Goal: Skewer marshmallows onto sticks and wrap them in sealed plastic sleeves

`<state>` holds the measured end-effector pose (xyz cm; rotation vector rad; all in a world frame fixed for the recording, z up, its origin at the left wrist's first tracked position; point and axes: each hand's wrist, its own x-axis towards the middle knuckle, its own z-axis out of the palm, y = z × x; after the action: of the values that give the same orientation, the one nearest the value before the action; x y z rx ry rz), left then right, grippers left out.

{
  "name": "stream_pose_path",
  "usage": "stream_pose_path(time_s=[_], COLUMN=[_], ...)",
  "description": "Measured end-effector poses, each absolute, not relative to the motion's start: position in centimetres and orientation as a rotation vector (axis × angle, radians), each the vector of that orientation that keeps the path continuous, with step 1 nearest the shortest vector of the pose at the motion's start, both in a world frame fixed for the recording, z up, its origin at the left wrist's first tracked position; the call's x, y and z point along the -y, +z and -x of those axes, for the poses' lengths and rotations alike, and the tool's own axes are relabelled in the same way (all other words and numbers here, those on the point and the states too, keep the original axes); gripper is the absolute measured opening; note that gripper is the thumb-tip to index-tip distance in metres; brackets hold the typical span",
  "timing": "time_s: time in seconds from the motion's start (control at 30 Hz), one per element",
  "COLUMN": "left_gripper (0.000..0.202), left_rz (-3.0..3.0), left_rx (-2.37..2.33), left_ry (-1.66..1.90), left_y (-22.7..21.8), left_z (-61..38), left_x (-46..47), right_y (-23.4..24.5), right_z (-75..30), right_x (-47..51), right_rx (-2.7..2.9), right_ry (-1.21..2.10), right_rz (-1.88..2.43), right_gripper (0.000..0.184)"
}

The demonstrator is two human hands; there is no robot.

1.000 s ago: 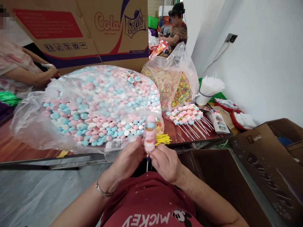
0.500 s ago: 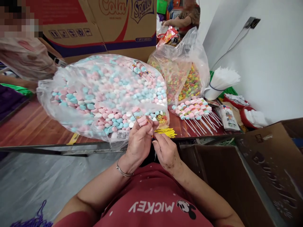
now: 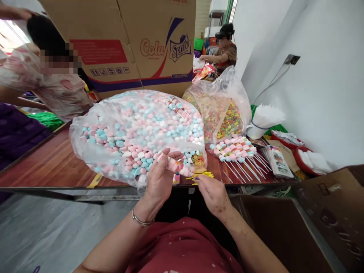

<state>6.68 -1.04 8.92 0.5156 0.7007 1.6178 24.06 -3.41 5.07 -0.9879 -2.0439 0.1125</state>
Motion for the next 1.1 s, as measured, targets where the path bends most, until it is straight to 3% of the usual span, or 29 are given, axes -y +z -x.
stream_pose_path(time_s=[0.2, 0.43, 0.77, 1.1], left_gripper=[0.039, 0.027, 0.031, 0.028], left_rz=[-0.631, -0.779, -0.895, -0.919], left_rx=[-0.818, -0.942, -0.820, -0.800], left_ry=[1.406, 1.255, 1.007, 0.892], left_y=[6.4, 3.4, 1.5, 2.4], left_z=[-6.1, -6.3, -5.2, -5.8], left_x=[2.2, 4.2, 5.4, 5.2], right_y=[9.8, 17.6, 15.8, 12.6], right_z=[-25.5, -18.9, -16.3, -29.8], right_x=[-4.4, -16.9, -20.9, -12.5], right_rx=[1.941, 2.176, 2.278, 1.942], right_ry=[-0.130, -0.246, -0.188, -0.093], right_rz=[1.405, 1.825, 1.714, 1.444], right_gripper=[0.037, 0.036, 0.035, 0.021])
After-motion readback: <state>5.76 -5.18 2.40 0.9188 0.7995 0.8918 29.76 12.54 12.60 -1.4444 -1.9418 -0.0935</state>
